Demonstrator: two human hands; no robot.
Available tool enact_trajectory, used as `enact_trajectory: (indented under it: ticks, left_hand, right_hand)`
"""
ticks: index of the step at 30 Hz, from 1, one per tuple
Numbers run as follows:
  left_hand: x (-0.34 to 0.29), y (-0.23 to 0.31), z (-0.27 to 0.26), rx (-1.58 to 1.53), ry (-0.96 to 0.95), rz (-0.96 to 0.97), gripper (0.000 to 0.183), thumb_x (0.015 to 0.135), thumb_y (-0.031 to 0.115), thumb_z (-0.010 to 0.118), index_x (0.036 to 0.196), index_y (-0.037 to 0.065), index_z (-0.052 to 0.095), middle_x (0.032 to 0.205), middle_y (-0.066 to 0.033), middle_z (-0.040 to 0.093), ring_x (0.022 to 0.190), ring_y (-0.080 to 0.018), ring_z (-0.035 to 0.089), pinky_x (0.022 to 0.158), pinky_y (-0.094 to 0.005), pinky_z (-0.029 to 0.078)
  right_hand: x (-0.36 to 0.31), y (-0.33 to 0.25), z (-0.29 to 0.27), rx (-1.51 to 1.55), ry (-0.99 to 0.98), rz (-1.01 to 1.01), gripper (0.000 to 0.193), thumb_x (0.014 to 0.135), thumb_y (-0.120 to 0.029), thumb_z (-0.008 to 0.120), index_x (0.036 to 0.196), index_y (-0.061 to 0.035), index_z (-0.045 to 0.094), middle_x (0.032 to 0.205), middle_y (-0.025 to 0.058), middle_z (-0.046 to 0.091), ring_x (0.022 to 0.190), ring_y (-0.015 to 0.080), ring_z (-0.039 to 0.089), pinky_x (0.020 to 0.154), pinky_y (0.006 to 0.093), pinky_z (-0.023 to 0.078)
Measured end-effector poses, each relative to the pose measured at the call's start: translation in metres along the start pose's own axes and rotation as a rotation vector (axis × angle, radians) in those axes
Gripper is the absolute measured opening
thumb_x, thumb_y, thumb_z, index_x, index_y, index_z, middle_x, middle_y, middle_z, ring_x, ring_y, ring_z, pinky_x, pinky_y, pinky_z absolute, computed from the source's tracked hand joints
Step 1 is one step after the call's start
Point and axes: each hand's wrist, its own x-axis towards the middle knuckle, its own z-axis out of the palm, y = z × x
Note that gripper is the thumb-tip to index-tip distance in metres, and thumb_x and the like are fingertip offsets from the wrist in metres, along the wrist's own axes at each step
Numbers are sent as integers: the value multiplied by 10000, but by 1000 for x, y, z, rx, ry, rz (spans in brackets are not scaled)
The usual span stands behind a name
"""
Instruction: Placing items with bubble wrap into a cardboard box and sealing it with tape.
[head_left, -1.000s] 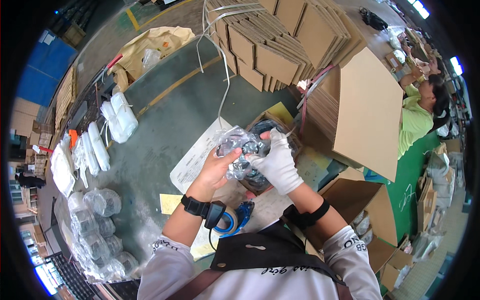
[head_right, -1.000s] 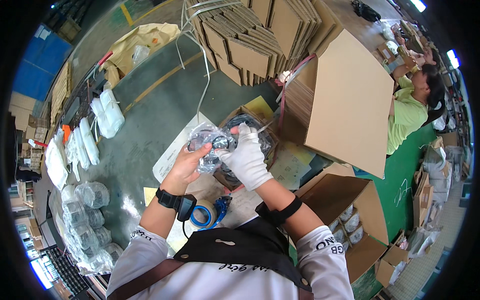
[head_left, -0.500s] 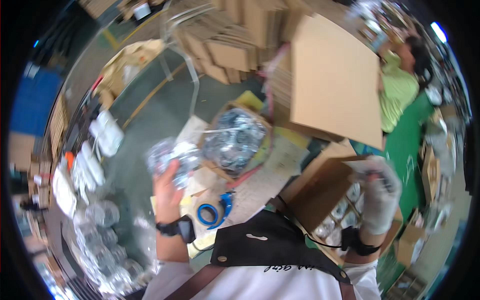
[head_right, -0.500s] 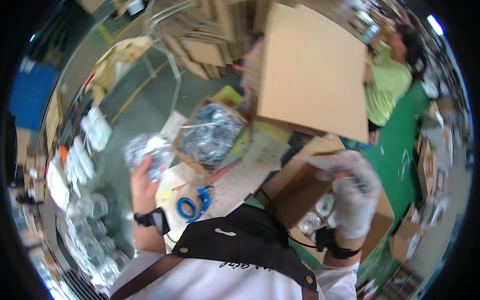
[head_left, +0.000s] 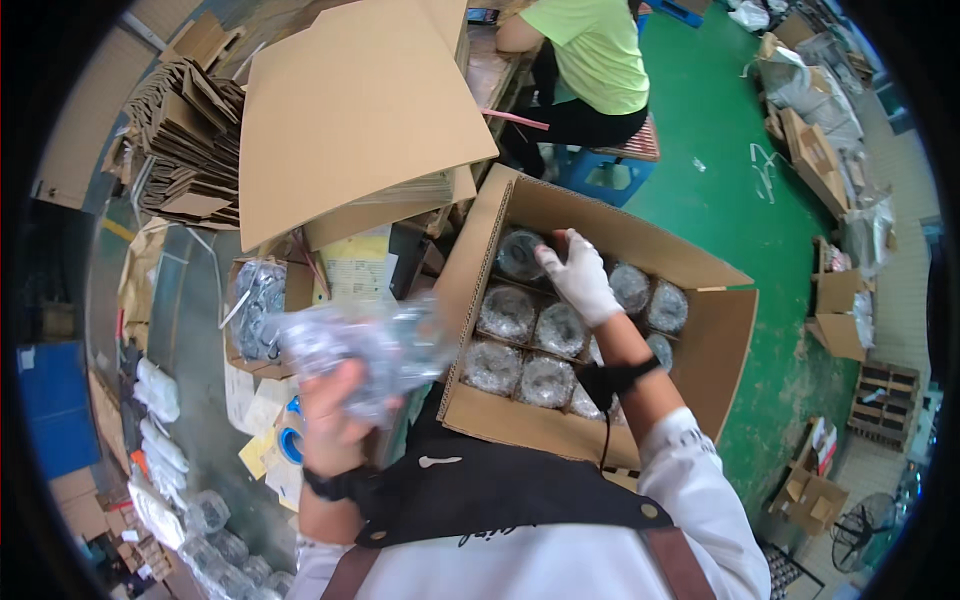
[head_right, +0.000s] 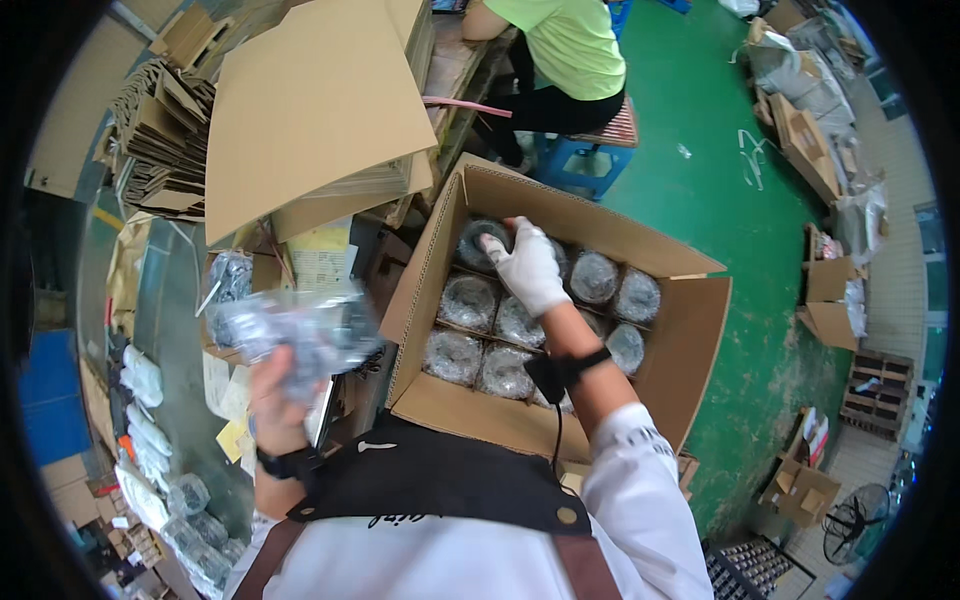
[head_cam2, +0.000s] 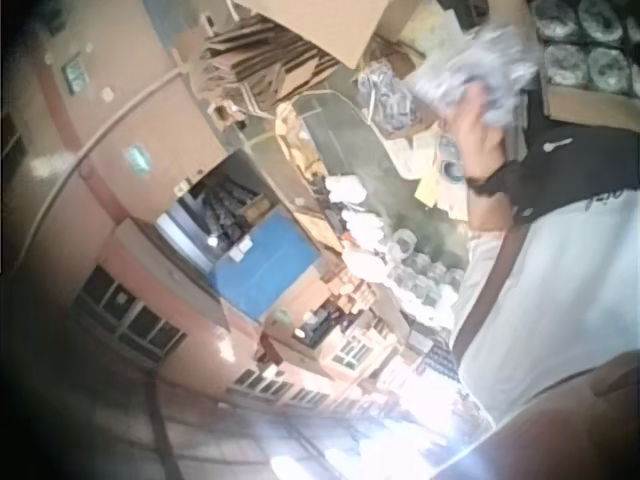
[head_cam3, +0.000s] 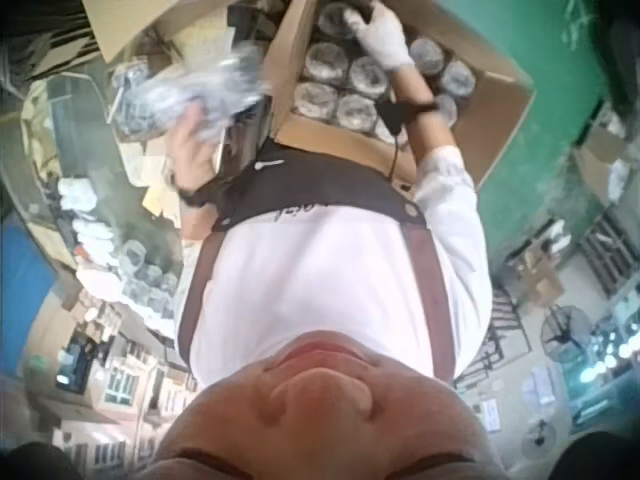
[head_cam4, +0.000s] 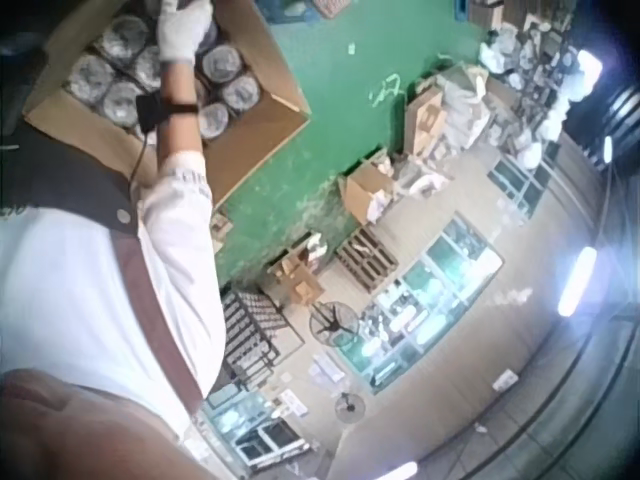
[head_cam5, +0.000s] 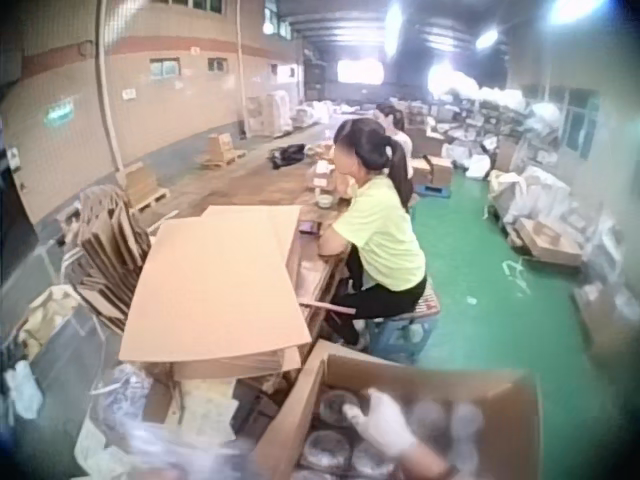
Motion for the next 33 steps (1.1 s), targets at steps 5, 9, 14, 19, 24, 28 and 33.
enact_trajectory:
  ticks: [5, 9, 14, 19, 24, 28, 33]
  left_hand:
    - [32, -72, 49, -35, -174, -355, 450, 850, 104, 652, 1263, 47, 483, 1209, -158, 569, 923, -264, 637, 649, -400, 596]
    - [46, -99, 63, 56, -101, -363, 425, 868, 73, 618, 1267, 17, 484, 1166, -182, 597, 995, -287, 634, 719, -401, 594]
    - [59, -122, 72, 82, -187, -484, 413, 889, 82, 588, 1280, 17, 473, 1174, -158, 598, 1037, -279, 621, 762, -436, 585]
    - [65, -140, 94, 52, -358, -692, 446, 882, 70, 605, 1297, 6, 457, 1202, -140, 579, 1047, -251, 606, 822, -460, 561]
    - [62, -173, 88, 181, -449, -851, 451, 877, 58, 616, 1294, 11, 450, 1139, -111, 590, 989, -228, 619, 793, -437, 570]
    - [54, -187, 78, 181, -385, -888, 416, 884, 29, 592, 1279, 10, 460, 1169, -117, 588, 1010, -220, 610, 796, -407, 564]
    - [56, -193, 86, 116, -313, -888, 417, 887, 23, 583, 1283, 15, 454, 1153, -130, 593, 977, -233, 627, 784, -407, 569]
  right_hand:
    - [-74, -55, -59, 943, -613, 162, 220, 850, -83, 645, 1056, -14, 611, 875, 20, 640, 757, 88, 600, 661, 229, 495]
    - [-31, 55, -65, 916, -114, 167, 176, 843, -140, 663, 967, -16, 638, 791, 78, 659, 703, 161, 633, 635, 281, 510]
    - [-32, 79, -44, -192, 394, -148, 451, 810, -368, 693, 1040, 11, 611, 916, 212, 658, 850, 345, 636, 767, 392, 503]
    - [-88, 10, -102, 358, 17, -195, 421, 860, -327, 649, 1134, -21, 552, 963, 50, 620, 849, 151, 584, 788, 291, 464]
    - [-101, 21, -115, 621, -109, 11, 108, 812, -89, 684, 882, -9, 662, 818, -3, 627, 775, 84, 571, 722, 241, 466]
    - [-86, 76, -124, 916, 188, 258, 104, 869, -111, 644, 927, -25, 652, 844, 3, 633, 755, 65, 561, 706, 242, 473]
    - [-57, 135, -109, -432, 191, 547, 365, 870, -265, 656, 1082, 29, 613, 929, 86, 659, 908, 184, 615, 837, 296, 482]
